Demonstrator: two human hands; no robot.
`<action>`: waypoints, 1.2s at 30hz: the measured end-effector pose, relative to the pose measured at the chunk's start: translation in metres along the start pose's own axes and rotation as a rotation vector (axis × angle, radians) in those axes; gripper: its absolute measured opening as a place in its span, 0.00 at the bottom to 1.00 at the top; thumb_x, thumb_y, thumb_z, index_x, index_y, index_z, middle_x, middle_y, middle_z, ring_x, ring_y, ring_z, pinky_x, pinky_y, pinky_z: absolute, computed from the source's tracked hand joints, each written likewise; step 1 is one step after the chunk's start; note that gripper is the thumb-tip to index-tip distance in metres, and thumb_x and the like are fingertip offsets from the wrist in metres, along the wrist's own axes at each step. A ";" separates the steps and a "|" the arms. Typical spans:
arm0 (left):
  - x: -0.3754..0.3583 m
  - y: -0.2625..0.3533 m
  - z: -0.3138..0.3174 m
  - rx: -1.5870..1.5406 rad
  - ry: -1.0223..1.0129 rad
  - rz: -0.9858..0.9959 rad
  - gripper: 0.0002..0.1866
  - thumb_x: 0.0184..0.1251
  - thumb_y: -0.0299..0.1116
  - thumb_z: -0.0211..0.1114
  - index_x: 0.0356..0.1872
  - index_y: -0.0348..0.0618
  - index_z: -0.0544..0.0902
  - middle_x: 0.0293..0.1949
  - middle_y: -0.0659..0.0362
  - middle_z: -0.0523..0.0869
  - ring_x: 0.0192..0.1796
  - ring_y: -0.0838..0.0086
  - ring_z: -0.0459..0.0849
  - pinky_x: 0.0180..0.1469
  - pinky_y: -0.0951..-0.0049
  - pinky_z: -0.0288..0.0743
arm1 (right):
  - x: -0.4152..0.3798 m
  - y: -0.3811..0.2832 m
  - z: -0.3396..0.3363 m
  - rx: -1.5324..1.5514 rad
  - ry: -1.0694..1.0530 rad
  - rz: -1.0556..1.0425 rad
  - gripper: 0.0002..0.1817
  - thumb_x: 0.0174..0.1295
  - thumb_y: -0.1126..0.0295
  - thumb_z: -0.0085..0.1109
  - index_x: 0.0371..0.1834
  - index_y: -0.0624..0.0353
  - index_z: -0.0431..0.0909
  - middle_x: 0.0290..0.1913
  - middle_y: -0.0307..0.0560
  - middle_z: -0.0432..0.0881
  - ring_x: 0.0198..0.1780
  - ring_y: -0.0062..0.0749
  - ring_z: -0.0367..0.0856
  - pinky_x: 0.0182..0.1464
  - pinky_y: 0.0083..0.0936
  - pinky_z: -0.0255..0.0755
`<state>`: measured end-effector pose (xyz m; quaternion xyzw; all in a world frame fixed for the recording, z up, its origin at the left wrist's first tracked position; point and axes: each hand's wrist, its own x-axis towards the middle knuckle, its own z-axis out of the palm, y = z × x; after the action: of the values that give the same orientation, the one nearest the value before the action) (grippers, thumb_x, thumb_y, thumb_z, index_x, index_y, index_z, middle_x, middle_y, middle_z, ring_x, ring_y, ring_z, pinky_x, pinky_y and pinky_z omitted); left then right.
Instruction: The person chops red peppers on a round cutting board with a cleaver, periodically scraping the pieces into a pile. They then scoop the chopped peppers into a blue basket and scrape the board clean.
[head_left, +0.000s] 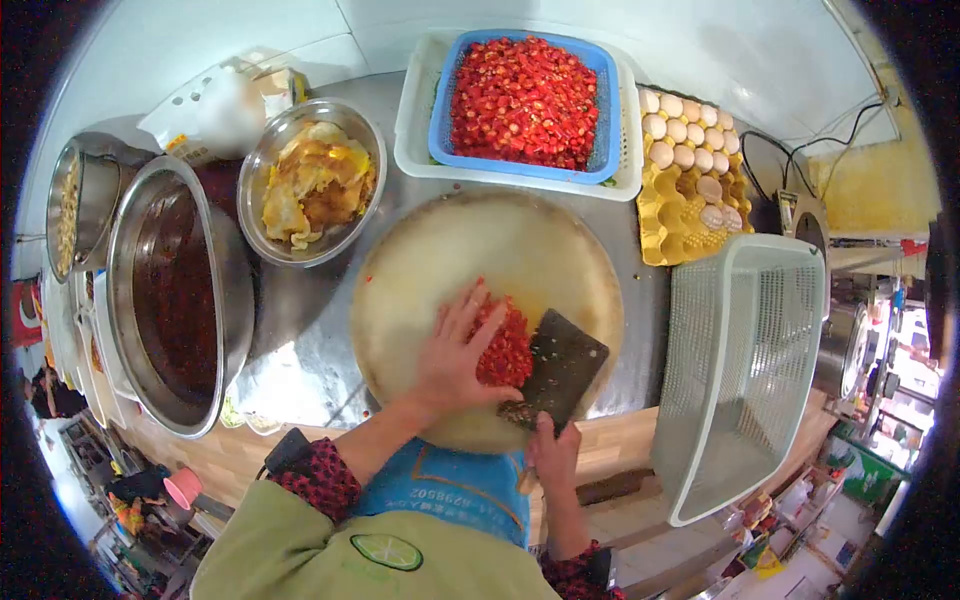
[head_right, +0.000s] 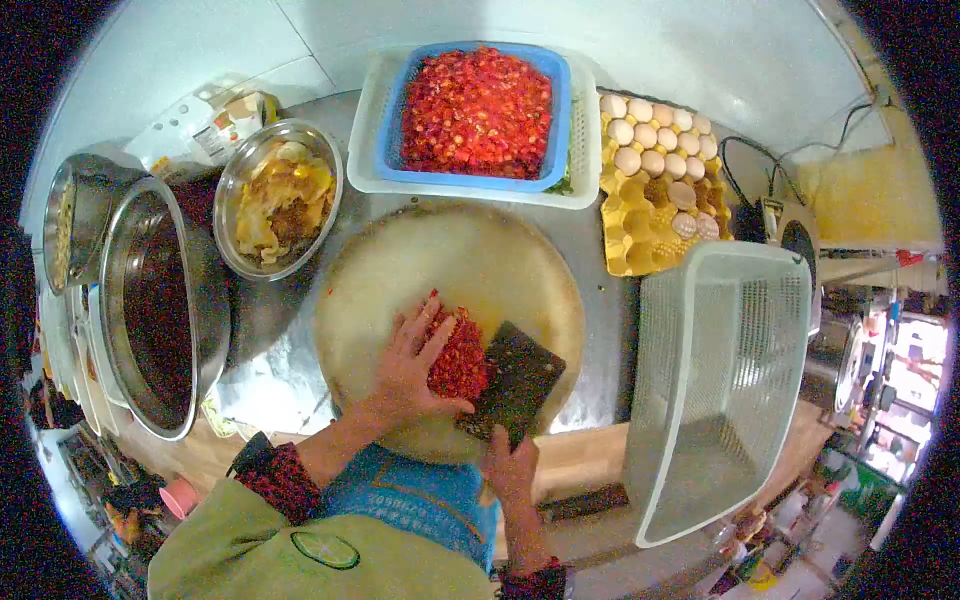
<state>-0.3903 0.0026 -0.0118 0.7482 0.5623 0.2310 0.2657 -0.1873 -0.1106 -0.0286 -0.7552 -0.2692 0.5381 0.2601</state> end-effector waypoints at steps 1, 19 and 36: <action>0.001 0.005 0.002 0.002 0.009 -0.006 0.55 0.39 0.68 0.70 0.67 0.44 0.66 0.70 0.44 0.60 0.73 0.46 0.54 0.69 0.41 0.50 | 0.002 -0.005 0.005 -0.026 -0.025 0.012 0.11 0.66 0.64 0.56 0.31 0.59 0.70 0.14 0.36 0.67 0.11 0.20 0.64 0.14 0.23 0.60; 0.016 0.055 -0.003 -0.255 0.299 0.025 0.27 0.45 0.37 0.75 0.51 0.46 0.82 0.60 0.50 0.72 0.65 0.48 0.68 0.64 0.53 0.66 | -0.017 -0.070 0.000 -0.262 -0.239 0.008 0.16 0.61 0.58 0.55 0.32 0.64 0.77 0.19 0.45 0.78 0.22 0.37 0.78 0.28 0.36 0.71; 0.236 0.035 -0.112 -0.252 0.582 0.252 0.25 0.44 0.31 0.75 0.48 0.47 0.81 0.59 0.51 0.74 0.61 0.53 0.72 0.64 0.56 0.67 | 0.056 -0.319 0.045 0.183 -0.305 -0.317 0.08 0.66 0.69 0.51 0.32 0.60 0.68 0.14 0.38 0.71 0.12 0.23 0.69 0.14 0.24 0.63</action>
<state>-0.3759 0.2377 0.1060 0.6761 0.4846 0.5334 0.1537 -0.2552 0.1623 0.1381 -0.5866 -0.3705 0.6208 0.3650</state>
